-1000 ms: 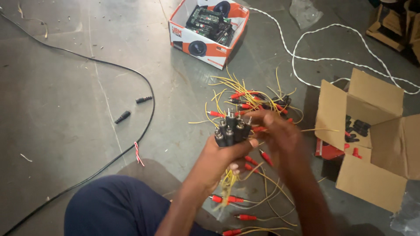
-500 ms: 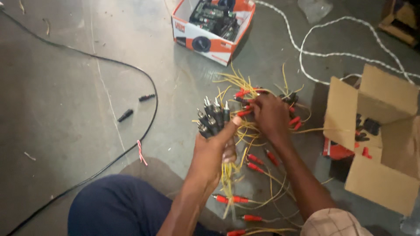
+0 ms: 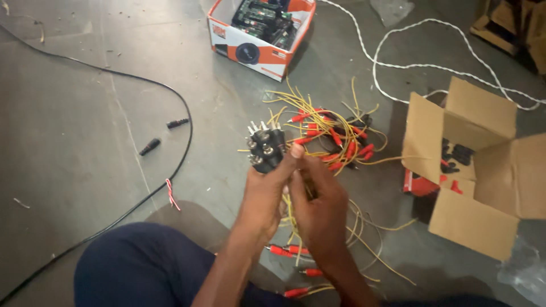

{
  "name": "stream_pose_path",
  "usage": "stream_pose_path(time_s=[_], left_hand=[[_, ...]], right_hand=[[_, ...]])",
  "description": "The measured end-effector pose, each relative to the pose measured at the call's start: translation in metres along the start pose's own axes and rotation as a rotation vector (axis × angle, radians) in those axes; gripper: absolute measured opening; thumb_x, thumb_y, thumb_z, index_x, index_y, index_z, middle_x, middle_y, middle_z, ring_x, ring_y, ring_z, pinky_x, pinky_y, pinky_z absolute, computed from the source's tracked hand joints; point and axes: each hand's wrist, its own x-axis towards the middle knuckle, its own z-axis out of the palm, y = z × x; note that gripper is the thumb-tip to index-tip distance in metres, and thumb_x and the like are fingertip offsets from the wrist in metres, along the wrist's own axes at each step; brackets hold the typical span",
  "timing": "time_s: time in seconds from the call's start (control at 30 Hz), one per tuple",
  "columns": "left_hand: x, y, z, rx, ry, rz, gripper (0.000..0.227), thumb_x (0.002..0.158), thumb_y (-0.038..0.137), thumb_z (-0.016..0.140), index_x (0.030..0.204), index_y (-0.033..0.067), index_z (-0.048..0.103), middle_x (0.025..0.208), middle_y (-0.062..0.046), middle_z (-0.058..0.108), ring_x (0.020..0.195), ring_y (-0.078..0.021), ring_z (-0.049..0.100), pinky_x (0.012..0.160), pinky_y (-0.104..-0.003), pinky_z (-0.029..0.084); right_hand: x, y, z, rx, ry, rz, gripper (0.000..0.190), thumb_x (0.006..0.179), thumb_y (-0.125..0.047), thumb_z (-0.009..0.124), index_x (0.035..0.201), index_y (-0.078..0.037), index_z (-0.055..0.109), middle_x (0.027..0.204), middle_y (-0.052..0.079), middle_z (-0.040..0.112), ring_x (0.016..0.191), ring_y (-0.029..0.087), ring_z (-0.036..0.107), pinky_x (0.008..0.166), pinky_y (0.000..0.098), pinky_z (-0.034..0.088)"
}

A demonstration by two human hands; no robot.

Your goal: The person sits on the floor and assembles audio cables by attaching red and black RCA connectors to the ends of yellow wires. They repeatedly pick up wires and connectors, insert the metal pins into the plastic housings, and place the finished cables into a pile.

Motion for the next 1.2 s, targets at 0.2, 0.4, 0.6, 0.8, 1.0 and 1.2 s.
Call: stream_pose_path(time_s=[0.2,0.4,0.6,0.8,1.0,1.2], left_hand=[[0.002,0.003,-0.002,-0.121,0.1,0.085,0.017,0.085,0.016,0.076,0.097,0.0074,0.067,0.075,0.0,0.064,0.059,-0.0101,0.058,0.047,-0.027,0.043],[0.015,0.003,-0.002,-0.244,0.146,0.147,0.016,0.089,0.014,0.068,0.092,0.0,0.062,0.074,-0.007,0.064,0.065,-0.0163,0.064,0.058,-0.03,0.055],[0.01,0.008,-0.004,-0.155,0.16,0.167,0.023,0.09,0.015,0.074,0.082,0.0084,0.054,0.06,0.004,0.042,0.046,-0.0079,0.036,0.042,-0.028,0.032],[0.004,0.015,-0.008,-0.087,0.149,0.121,0.022,0.087,0.014,0.074,0.078,0.012,0.054,0.055,0.007,0.036,0.041,-0.006,0.028,0.04,-0.028,0.024],[0.006,0.015,0.0,-0.093,0.097,0.06,0.021,0.086,0.011,0.074,0.078,0.0124,0.055,0.055,0.009,0.032,0.042,-0.0048,0.025,0.04,-0.028,0.018],[0.009,0.016,-0.011,-0.096,0.111,0.037,0.013,0.085,0.014,0.073,0.081,0.0106,0.061,0.055,0.009,0.033,0.042,-0.0047,0.027,0.04,-0.028,0.019]], right_hand=[[-0.006,0.0,-0.018,-0.063,-0.17,-0.076,0.03,0.093,-0.006,0.067,0.122,-0.005,0.074,0.086,0.009,0.064,0.068,0.011,0.058,0.058,0.0282,0.046],[-0.031,0.028,-0.025,-0.005,-0.141,0.215,0.017,0.094,-0.01,0.067,0.107,-0.002,0.077,0.078,0.008,0.068,0.062,0.014,0.06,0.056,0.0312,0.049],[-0.043,0.072,-0.044,-0.172,-0.416,0.132,0.031,0.097,-0.029,0.06,0.096,-0.002,0.075,0.073,0.007,0.067,0.062,0.016,0.064,0.062,0.0303,0.053],[0.027,0.117,-0.066,-0.393,0.036,0.045,0.027,0.102,-0.029,0.06,0.103,-0.005,0.073,0.093,0.01,0.07,0.086,0.024,0.068,0.079,0.0378,0.052],[0.097,0.154,-0.055,-0.854,-0.116,-0.302,0.02,0.082,-0.018,0.077,0.102,-0.019,0.08,0.123,0.005,0.066,0.115,0.027,0.061,0.098,0.0436,0.046],[0.108,0.165,-0.064,-1.083,-0.27,-0.435,0.027,0.068,-0.015,0.08,0.094,-0.021,0.081,0.124,0.002,0.065,0.121,0.027,0.057,0.091,0.0467,0.044]])
